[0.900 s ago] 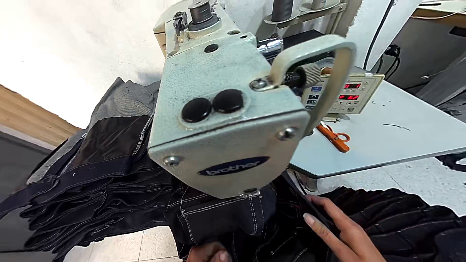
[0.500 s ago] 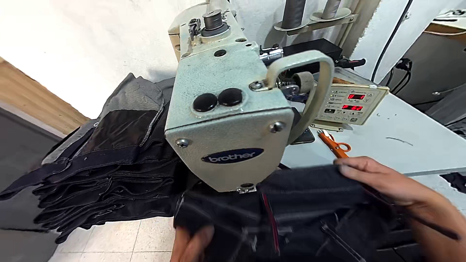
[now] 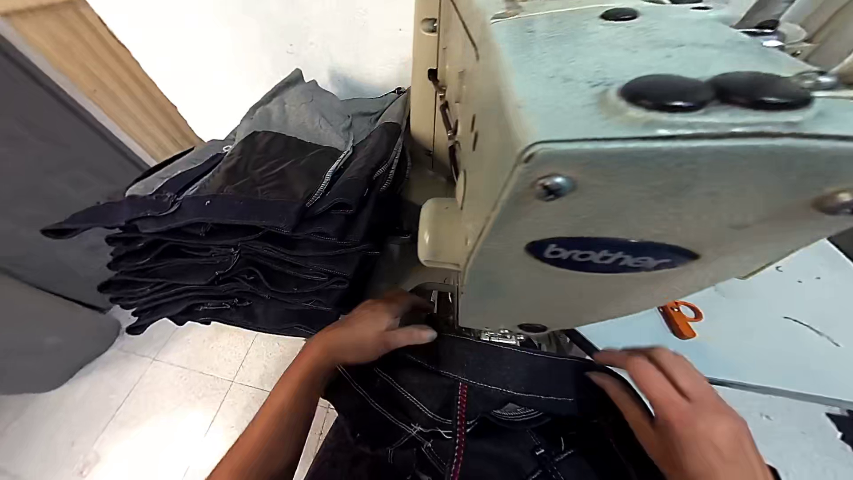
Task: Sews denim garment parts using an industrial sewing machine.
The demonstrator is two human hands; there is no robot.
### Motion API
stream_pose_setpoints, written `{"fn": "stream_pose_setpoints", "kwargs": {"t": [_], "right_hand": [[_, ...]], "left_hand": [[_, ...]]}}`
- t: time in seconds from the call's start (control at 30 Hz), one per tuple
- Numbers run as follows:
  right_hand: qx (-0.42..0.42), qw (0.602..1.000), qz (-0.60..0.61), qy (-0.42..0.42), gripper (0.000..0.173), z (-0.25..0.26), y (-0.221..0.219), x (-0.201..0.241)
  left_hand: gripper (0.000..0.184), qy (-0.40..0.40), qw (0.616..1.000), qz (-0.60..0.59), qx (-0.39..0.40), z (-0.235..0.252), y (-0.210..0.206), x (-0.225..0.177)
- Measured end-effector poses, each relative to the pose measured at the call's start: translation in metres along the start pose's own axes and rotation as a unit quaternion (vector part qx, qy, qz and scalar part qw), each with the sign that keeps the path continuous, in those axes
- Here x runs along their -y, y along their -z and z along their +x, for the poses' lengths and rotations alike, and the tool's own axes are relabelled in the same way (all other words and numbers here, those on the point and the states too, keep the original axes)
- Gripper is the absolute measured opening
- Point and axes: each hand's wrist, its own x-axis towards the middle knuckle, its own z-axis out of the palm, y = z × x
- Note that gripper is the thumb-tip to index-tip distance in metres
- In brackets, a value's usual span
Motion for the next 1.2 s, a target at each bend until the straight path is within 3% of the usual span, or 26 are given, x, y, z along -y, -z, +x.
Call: {"fn": "stream_pose_setpoints", "kwargs": {"t": [0.03, 0.1, 0.17, 0.23, 0.37, 0.47, 0.63, 0.83, 0.93, 1.03, 1.1, 1.13, 1.2], "right_hand": [[-0.005, 0.999, 0.011, 0.037, 0.015, -0.003, 0.003, 0.017], [0.039, 0.99, 0.054, 0.125, 0.017, -0.008, -0.001, 0.048], [0.074, 0.974, 0.062, 0.203, 0.028, -0.009, -0.016, 0.071], [0.049, 0.97, 0.037, 0.236, 0.031, -0.006, -0.025, 0.077], [-0.105, 0.979, -0.039, 0.173, 0.027, 0.015, -0.018, 0.066], [-0.15, 0.977, -0.082, 0.131, 0.023, 0.027, -0.018, 0.056], [-0.139, 0.981, -0.041, 0.126, 0.019, 0.039, -0.021, 0.063], [-0.002, 0.974, 0.225, -0.012, 0.015, 0.051, -0.015, 0.081], [-0.009, 0.985, 0.172, -0.014, 0.012, 0.054, -0.018, 0.077], [-0.064, 0.995, 0.066, 0.034, 0.011, 0.058, -0.021, 0.078], [-0.056, 0.996, 0.054, 0.04, 0.012, 0.06, -0.02, 0.079], [-0.048, 0.997, 0.049, 0.04, 0.012, 0.06, -0.019, 0.08], [-0.047, 0.997, 0.042, 0.036, 0.012, 0.059, -0.019, 0.08]], "left_hand": [[0.038, -0.005, 0.996, -0.073, 0.052, 0.015, -0.004, 0.001], [0.027, -0.056, 0.98, -0.171, 0.084, 0.03, -0.013, 0.002], [0.018, -0.105, 0.965, -0.233, 0.051, 0.03, -0.02, -0.005], [0.017, -0.123, 0.966, -0.226, 0.0, 0.028, -0.028, -0.011], [0.025, -0.082, 0.981, -0.171, -0.047, 0.026, -0.038, -0.018], [0.027, -0.078, 0.982, -0.166, -0.042, 0.025, -0.038, -0.019], [0.029, -0.085, 0.984, -0.149, -0.039, 0.026, -0.039, -0.02], [0.035, -0.08, 0.992, -0.089, -0.047, 0.022, -0.039, -0.022], [0.039, -0.074, 0.992, -0.022, -0.098, 0.015, -0.041, -0.029], [0.047, -0.079, 0.959, 0.088, -0.259, 0.003, -0.058, -0.038], [0.037, -0.087, 0.929, 0.118, -0.339, -0.008, -0.072, -0.047], [0.029, -0.09, 0.932, 0.09, -0.341, -0.015, -0.079, -0.054], [0.024, -0.077, 0.962, -0.06, -0.256, -0.034, -0.087, -0.07]]}}
